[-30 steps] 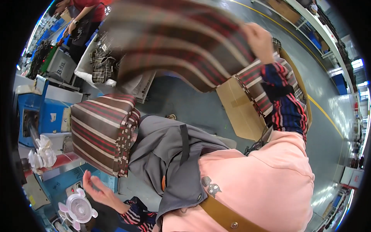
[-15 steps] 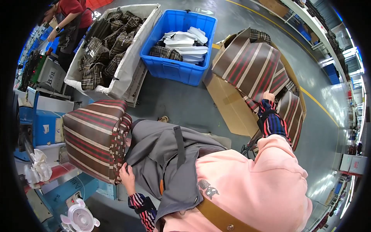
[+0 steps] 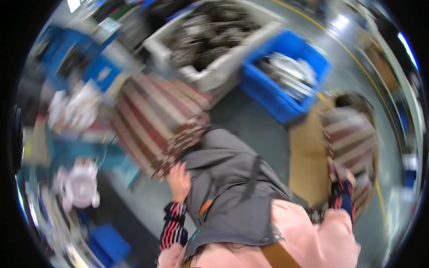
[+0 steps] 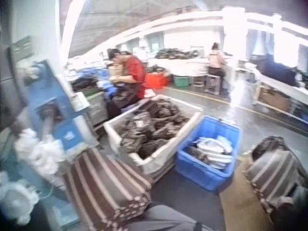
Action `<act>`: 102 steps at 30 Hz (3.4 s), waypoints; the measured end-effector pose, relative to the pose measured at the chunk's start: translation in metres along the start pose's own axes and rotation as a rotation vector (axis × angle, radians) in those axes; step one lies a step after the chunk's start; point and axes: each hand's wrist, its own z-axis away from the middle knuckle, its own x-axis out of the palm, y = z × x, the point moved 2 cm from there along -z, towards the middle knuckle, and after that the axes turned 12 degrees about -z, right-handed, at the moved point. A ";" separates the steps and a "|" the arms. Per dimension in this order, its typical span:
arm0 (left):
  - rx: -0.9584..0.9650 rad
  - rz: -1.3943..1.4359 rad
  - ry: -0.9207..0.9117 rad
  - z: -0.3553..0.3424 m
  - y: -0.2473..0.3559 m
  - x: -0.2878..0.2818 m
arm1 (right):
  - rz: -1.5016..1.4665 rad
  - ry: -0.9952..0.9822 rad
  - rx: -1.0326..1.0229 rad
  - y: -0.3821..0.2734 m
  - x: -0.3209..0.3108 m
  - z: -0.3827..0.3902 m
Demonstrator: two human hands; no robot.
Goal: Sewing pieces of patterned leather material using an industrial sewing machine.
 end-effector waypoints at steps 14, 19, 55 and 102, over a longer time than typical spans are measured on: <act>-0.233 0.088 0.042 0.022 -0.006 0.003 | -0.685 0.669 -0.715 -0.219 -0.173 -0.075; -0.273 0.092 0.130 0.032 -0.007 0.004 | -0.656 0.379 -1.416 -0.502 -0.119 0.071; -0.341 0.114 0.048 0.040 -0.014 0.007 | -0.288 0.120 -1.403 -0.576 0.011 0.167; -0.974 0.653 0.634 0.034 -0.130 -0.042 | -0.318 0.071 -1.408 -0.573 0.006 0.141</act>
